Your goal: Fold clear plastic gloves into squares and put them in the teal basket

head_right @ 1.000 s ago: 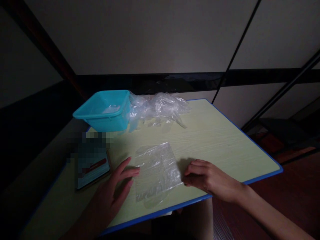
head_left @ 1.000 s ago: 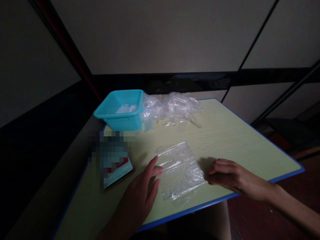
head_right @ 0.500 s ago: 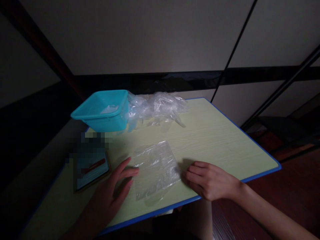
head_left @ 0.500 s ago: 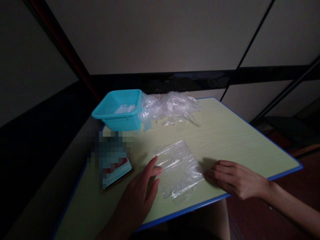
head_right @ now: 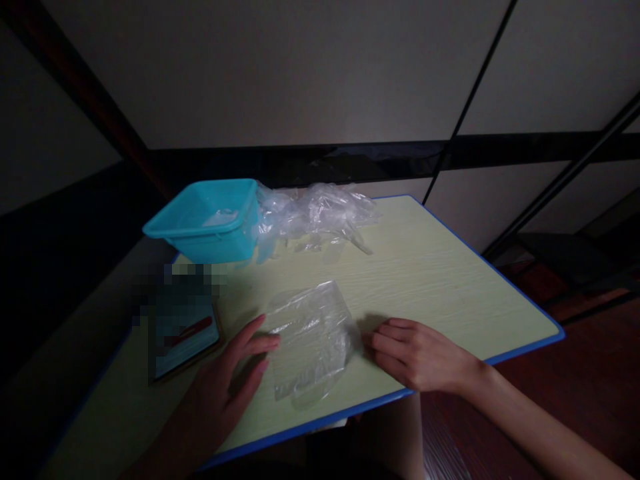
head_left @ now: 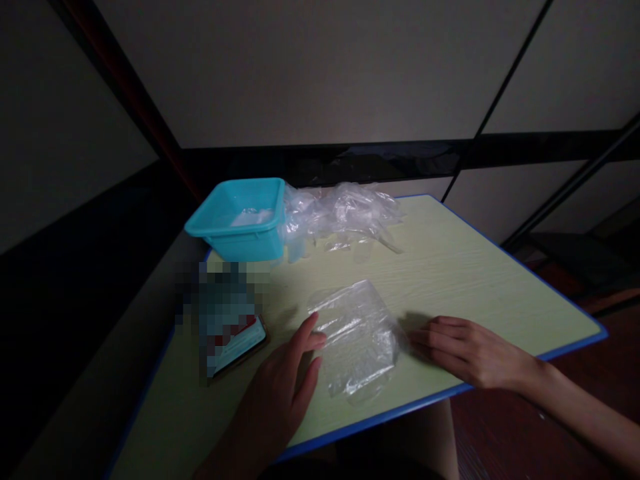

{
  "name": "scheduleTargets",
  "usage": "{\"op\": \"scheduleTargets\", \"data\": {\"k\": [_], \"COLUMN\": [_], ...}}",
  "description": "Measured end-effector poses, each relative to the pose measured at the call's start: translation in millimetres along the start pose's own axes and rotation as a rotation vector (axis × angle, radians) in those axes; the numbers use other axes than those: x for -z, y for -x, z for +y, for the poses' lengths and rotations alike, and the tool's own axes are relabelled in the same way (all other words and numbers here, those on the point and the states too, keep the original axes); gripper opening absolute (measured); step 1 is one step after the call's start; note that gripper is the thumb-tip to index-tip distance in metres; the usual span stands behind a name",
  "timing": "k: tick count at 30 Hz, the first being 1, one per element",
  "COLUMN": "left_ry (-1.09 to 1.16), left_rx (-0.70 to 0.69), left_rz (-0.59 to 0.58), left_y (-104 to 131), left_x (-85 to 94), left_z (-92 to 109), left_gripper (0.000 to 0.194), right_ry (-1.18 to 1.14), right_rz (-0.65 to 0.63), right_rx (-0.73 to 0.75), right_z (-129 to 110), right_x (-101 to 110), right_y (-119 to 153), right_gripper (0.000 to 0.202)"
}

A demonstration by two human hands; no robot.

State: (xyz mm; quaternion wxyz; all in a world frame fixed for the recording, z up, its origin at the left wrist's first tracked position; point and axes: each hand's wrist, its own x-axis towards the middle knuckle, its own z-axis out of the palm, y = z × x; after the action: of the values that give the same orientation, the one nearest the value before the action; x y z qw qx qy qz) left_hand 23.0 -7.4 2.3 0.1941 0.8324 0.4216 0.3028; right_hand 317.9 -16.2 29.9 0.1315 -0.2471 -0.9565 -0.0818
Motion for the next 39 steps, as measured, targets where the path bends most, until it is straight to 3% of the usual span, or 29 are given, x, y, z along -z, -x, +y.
{"op": "scheduleTargets", "data": {"k": [10,17,21,30,39], "left_ry": [0.03,0.041,0.027,0.021,0.069], "left_rx": [0.028,0.052,0.071,0.122,0.181], "left_rz": [-0.013,-0.016,0.013,0.124,0.112], "left_y": [0.4,0.9,0.9,-1.2,-2.5], "left_x": [-1.7,-1.5,0.1,0.9,-0.1], "left_z": [-1.0,0.0,1.6,-0.6,-1.7], "left_gripper": [0.051,0.051,0.049,0.044,0.042], "right_ry": [-0.143,-0.065,-0.003,-0.111,-0.281], "right_rz": [0.046,0.039,0.054,0.038,-0.005], "right_rx": [-0.062,0.023,0.052,0.084,-0.021], "right_z": [-5.8,15.3,25.5,31.3,34.1], "right_x": [-6.1,-10.9,-15.8,-19.2,-20.8], "right_y": [6.9,-5.3,-11.8,-19.4,-20.9], "right_gripper": [0.035,0.035,0.032,0.033,0.031]}}
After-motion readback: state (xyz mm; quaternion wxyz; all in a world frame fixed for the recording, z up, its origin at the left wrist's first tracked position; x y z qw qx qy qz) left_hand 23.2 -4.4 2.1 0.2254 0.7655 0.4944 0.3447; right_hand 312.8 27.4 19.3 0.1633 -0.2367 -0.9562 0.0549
